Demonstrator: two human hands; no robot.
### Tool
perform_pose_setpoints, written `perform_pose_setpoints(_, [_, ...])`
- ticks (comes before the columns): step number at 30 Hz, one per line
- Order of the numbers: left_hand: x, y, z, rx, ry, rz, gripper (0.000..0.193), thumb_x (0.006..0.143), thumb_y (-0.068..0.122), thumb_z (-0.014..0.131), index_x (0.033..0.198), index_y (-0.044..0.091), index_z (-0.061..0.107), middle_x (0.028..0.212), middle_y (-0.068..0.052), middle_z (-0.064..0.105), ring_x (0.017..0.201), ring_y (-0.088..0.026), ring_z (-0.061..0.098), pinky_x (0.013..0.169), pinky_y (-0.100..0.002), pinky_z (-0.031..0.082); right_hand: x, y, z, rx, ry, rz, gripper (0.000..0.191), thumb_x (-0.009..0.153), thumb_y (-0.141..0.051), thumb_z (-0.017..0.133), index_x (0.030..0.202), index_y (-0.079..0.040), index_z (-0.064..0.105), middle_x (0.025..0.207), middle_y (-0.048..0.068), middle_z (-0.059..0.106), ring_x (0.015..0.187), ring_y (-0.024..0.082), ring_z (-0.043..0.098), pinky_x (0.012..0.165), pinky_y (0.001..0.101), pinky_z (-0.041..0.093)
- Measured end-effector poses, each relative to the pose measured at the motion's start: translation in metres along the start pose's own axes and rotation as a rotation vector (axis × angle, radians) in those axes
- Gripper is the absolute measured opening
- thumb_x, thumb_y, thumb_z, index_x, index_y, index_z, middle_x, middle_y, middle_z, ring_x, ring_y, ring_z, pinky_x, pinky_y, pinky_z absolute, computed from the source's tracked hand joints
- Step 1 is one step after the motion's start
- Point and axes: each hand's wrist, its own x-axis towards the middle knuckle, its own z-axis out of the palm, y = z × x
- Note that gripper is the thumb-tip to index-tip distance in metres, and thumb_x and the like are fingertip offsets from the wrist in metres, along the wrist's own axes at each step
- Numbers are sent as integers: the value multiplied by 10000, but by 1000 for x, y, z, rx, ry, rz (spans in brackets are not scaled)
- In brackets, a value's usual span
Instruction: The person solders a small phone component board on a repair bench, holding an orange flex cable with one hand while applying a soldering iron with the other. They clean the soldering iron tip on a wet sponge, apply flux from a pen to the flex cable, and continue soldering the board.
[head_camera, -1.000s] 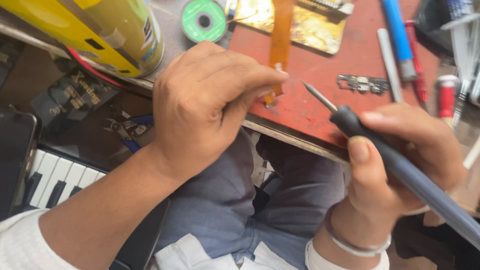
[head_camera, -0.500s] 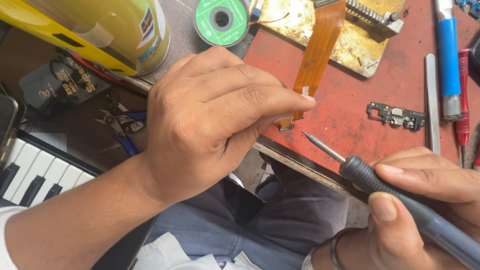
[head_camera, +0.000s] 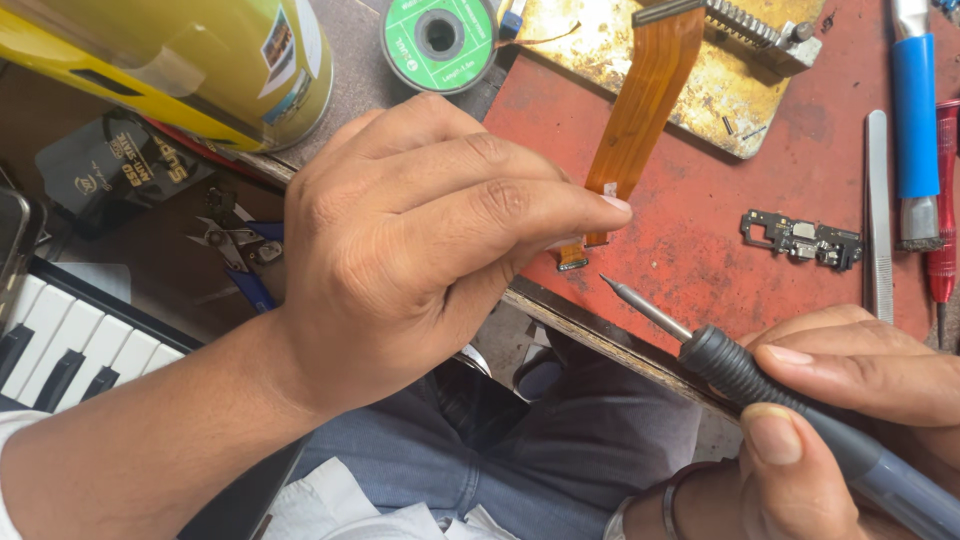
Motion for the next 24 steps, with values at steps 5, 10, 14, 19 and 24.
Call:
perform_pose_setpoints(5, [2,1,0,-3,-2,-3,219,971,101,812,1165,161,729,1028,44,741,877,-169,673,726,-319,457,1,-2,-6,-32,-27,17,239,922,-35,714,1120,16,590,879,176,685,736,180,680,696,270,534])
perform_pose_setpoints(10, [3,2,1,-2,16,-4,214,954,109,808,1149,155,731,1003,32,739,897,-193,671,726,-323,469,-1,8,5,45,89,-61,212,947,-23,764,1081,48,616,871,180,679,732,196,679,711,269,534])
perform_pose_setpoints(14, [2,2,3,5,51,4,211,951,101,798,1144,160,738,996,23,734,912,-209,677,742,-334,483,-4,14,16,138,193,-133,225,981,-48,797,1090,62,633,907,186,686,768,211,701,713,237,556])
perform_pose_setpoints(19, [2,2,5,-5,94,17,211,970,129,799,1168,181,749,1014,36,737,886,-194,678,774,-336,491,-4,15,17,245,275,-113,256,1019,-53,785,1138,34,576,1002,144,649,846,193,661,821,258,552])
perform_pose_setpoints(24, [7,10,1,-28,123,15,181,928,109,772,1104,145,752,979,-1,745,898,-238,683,781,-390,492,9,12,17,411,363,-111,267,1031,-102,771,1148,-4,552,991,108,656,816,212,709,816,328,619])
